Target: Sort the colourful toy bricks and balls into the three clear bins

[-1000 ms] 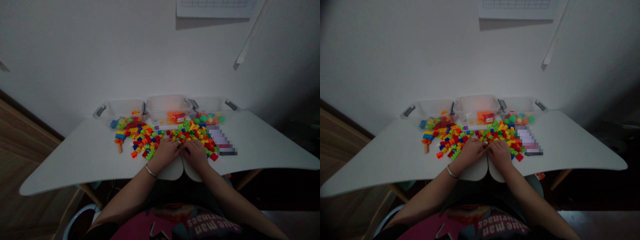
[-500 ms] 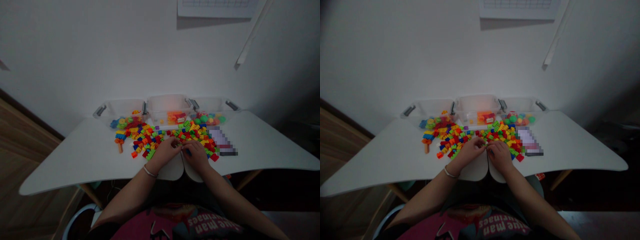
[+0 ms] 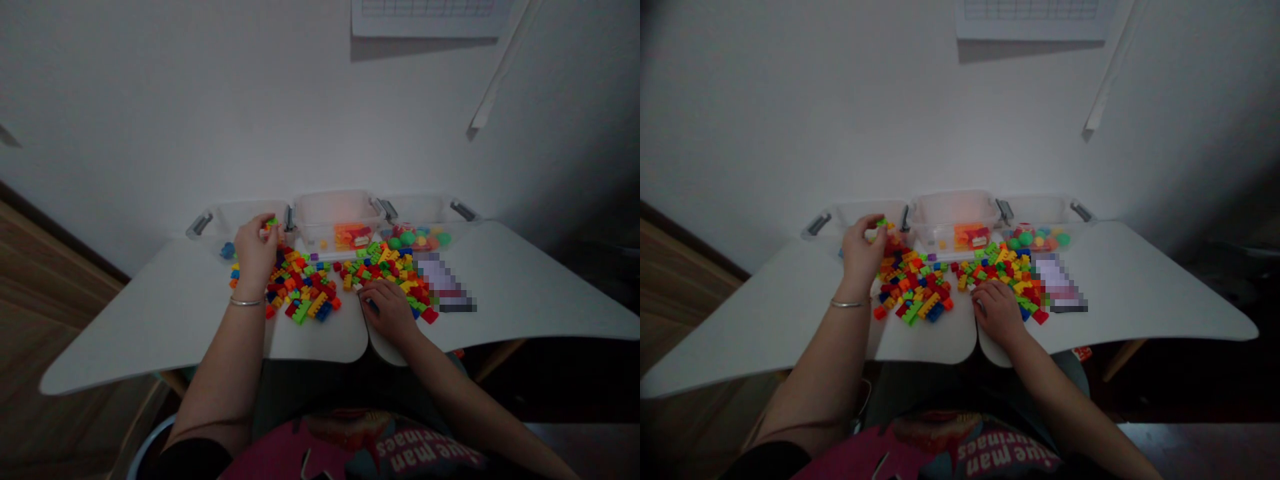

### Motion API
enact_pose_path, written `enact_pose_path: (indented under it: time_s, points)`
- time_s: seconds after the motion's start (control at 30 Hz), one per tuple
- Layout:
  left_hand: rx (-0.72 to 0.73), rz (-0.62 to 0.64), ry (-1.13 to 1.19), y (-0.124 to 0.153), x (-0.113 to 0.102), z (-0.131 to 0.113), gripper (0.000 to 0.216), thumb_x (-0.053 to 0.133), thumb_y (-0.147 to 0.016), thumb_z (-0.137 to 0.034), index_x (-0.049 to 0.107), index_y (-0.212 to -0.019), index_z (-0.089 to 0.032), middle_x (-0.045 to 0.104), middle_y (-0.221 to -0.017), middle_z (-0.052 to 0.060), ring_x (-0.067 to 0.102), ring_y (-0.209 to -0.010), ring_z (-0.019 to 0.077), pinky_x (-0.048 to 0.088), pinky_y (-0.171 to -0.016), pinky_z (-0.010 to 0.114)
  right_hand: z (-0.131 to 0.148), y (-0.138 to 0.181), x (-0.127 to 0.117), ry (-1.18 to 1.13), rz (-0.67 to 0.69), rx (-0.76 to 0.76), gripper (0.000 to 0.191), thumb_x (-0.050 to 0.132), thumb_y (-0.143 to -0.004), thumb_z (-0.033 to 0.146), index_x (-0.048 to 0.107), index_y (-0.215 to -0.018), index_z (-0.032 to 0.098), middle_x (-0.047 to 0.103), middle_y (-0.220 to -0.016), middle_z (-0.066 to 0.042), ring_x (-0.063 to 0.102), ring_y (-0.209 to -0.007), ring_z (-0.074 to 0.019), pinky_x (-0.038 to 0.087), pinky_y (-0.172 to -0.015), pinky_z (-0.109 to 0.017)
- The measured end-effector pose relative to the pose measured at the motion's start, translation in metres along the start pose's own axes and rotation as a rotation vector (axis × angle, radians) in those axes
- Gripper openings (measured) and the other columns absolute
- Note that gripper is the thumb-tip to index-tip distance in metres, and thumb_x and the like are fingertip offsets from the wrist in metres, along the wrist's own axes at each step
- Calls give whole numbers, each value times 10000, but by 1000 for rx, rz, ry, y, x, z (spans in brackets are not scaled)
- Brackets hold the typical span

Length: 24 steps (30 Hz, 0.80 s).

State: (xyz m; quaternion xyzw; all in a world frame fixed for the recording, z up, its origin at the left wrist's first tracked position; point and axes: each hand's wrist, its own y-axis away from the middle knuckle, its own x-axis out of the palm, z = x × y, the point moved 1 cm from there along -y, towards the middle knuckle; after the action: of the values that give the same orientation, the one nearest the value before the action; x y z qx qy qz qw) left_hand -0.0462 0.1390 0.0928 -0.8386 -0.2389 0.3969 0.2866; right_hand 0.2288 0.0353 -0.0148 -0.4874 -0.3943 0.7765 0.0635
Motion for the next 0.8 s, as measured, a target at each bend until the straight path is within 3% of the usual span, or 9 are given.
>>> enact_pose_path:
  time_s: [0.1, 0.27, 0.5, 0.67, 0.8]
  points:
    - [-45, -19, -164, -17, 0, 15, 335, 496, -862, -335, 690, -1109, -219, 707, -1022, 74, 626, -974, 252, 422, -929, 396, -1, 0, 1, -1, 3, 2, 104, 572, -840, 137, 642, -849, 213, 713, -959, -48, 605, -967, -205, 456, -928, -376]
    - [-111, 75, -306, -25, 12, 33, 349, 493, -845, -378, 728, -1056, -227, 735, -922, 85, 644, -922, 264, 416, -902, 391, -3, 1, 3, -7, -12, -25, 88, 592, -840, 134, 631, -840, 213, 713, -948, -42, 607, -943, -209, 464, -912, -382]
    - [34, 143, -519, -16, 18, 33, 456, 325, -907, -331, 737, -854, -142, 726, -909, 145, 616, -973, 300, 306, -1035, 503, -2, 1, 2, 4, 6, -18, 85, 598, -836, 135, 630, -847, 213, 713, -953, -41, 612, -946, -214, 461, -921, -395]
    - [76, 155, -296, -13, 12, 40, 358, 382, -893, -318, 703, -986, -191, 707, -1065, 97, 550, -1160, 286, 171, -1132, 559, -2, 0, 2, 1, 12, -11, 91, 594, -829, 134, 631, -843, 217, 715, -958, -38, 606, -948, -215, 459, -921, -395]
    - [107, 46, -138, 0, -6, 49, 318, 403, -866, -285, 661, -1021, -182, 667, -1106, 90, 544, -1151, 241, 339, -1066, 446, -2, 0, 2, 8, 14, -3, 81, 600, -829, 138, 631, -843, 211, 713, -965, -40, 601, -967, -223, 456, -923, -394]
